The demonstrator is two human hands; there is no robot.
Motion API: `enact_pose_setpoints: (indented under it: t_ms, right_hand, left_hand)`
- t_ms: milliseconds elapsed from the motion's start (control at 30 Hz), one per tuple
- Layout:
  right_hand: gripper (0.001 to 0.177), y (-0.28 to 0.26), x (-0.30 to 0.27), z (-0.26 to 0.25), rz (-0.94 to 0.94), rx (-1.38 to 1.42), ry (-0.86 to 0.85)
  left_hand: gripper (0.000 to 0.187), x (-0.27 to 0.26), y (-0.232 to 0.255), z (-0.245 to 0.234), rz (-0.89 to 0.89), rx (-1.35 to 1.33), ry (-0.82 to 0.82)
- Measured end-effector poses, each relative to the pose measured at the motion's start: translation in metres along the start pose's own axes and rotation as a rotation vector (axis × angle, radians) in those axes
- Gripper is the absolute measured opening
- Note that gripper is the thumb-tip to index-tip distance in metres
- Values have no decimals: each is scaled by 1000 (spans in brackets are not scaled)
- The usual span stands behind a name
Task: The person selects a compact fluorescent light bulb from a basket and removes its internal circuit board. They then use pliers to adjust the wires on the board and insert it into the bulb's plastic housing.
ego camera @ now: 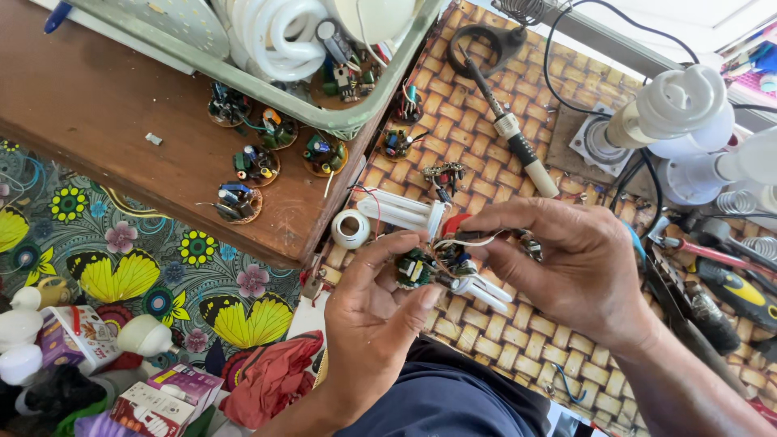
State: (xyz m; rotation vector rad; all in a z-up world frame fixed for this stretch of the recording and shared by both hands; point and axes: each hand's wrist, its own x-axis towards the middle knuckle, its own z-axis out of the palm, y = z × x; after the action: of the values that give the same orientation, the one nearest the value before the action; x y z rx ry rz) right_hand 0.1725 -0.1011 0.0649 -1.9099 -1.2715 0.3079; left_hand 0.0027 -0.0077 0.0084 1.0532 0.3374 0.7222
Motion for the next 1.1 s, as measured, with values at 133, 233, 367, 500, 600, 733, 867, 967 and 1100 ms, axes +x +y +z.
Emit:
enact_pose_setpoints:
  t_ms: [133,233,367,500,600,733,867,967,1100]
  right_hand:
    - [17,-4,-5,1,-34,17,32]
    - [17,-2,-10,1,-36,-20,67]
    - [21,-1,-20,0,-2,-53,107]
    - [21,1,-30,-1,39,-47,108]
    - [23,1,-37,0,46,-90,121]
    - [22,1,-42,-1,95,-40,98]
    - [21,2,-47,-1,108,-50,113]
    - [20,6,-50,-1,144,-36,97]
    - [22,7,-52,-3,163,45,64]
  left_hand:
    - [44,0,0,6,-23,49,6]
    - [41,0,4,11,-54,90,-6]
    - [39,-2,5,15,-84,138,3]
    - [42,-4,3,15,-64,218,-2]
    - [43,-6,-2,15,-59,239,-10]
    - [51,-9,-6,15,-35,199,-26]
    - [45,-8,-2,17,-148,124,-67]
    - [45,-9,-4,15,-154,118,-77]
    - [44,-10,-9,13,-172,77,-56]
